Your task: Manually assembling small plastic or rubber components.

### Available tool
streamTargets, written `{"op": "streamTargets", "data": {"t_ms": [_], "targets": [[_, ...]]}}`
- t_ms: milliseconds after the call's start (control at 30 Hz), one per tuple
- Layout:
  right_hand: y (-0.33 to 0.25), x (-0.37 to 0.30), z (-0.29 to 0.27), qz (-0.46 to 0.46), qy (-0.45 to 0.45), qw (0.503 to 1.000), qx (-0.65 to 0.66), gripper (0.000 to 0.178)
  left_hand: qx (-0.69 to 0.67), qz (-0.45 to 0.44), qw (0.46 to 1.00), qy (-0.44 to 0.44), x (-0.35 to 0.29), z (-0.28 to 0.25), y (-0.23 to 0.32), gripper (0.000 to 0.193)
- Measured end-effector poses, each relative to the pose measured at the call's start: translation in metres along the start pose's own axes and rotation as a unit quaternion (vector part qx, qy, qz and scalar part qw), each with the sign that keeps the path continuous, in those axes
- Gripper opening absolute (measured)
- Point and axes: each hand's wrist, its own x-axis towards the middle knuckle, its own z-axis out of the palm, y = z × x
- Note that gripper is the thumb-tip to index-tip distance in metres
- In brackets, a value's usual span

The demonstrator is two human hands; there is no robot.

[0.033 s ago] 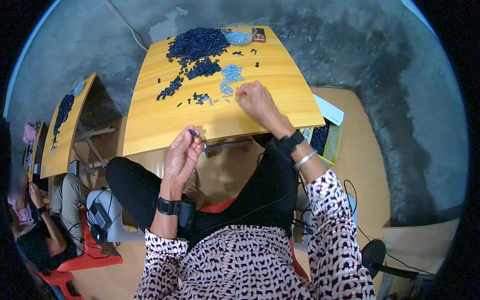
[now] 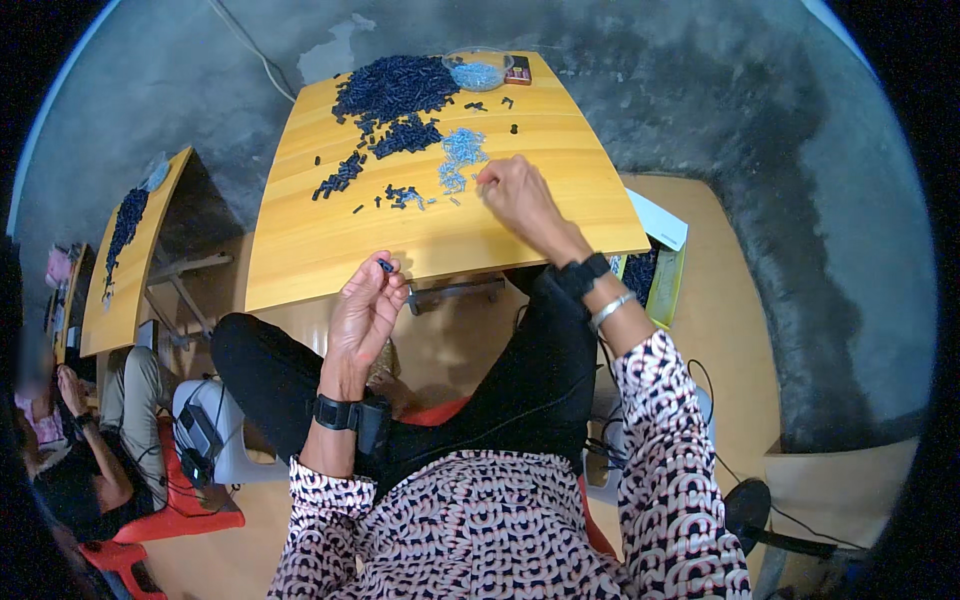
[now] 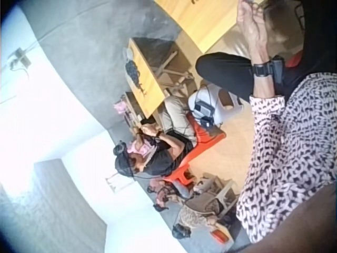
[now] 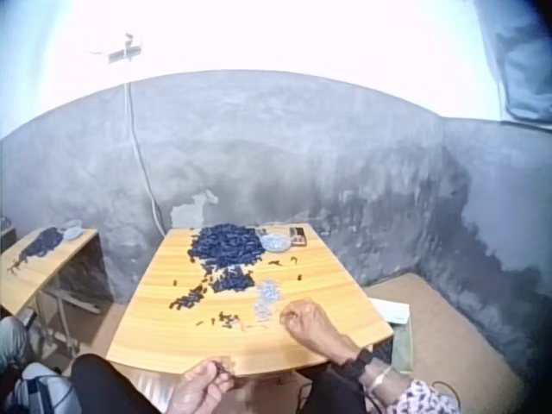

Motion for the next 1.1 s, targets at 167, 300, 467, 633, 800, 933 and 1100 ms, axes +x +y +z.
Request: {"op": "streamTargets", "data": {"t_ms": [167,300,467,633,800,933,1100], "targets": [[0.039,0.030,0.001,0.079,-0.044,0.996,-0.022,0.014,-0.013,-0.010,1.000,-0.025,0.002,-0.001,-0.003,0.019],[0.044,0.041,0.006,0.089,-0.087,0.992,-0.010,0.014,-0.019,-0.010,1.000,-0.021,0.002,-0.004,-0.002,0.019],[0.049,0.043,0.011,0.109,-0.142,0.984,-0.022,0.015,-0.017,-0.013,1.000,-0.014,0.000,0.000,0.000,0.019],[0.057,0.046,0.016,0.111,-0.154,0.982,-0.008,0.016,-0.022,-0.025,0.999,-0.010,0.000,0.000,-0.001,0.020],[0.059,0.046,0.016,0.109,-0.164,0.980,-0.010,0.015,-0.026,-0.029,0.999,-0.015,0.000,-0.002,-0.002,0.019],[0.058,0.045,0.013,0.116,-0.157,0.981,-0.006,0.014,-0.033,-0.033,0.999,-0.017,0.001,-0.002,-0.002,0.019],[0.060,0.045,0.012,0.122,-0.139,0.983,-0.001,0.013,-0.040,-0.034,0.998,-0.015,0.001,-0.003,-0.001,0.019]]}}
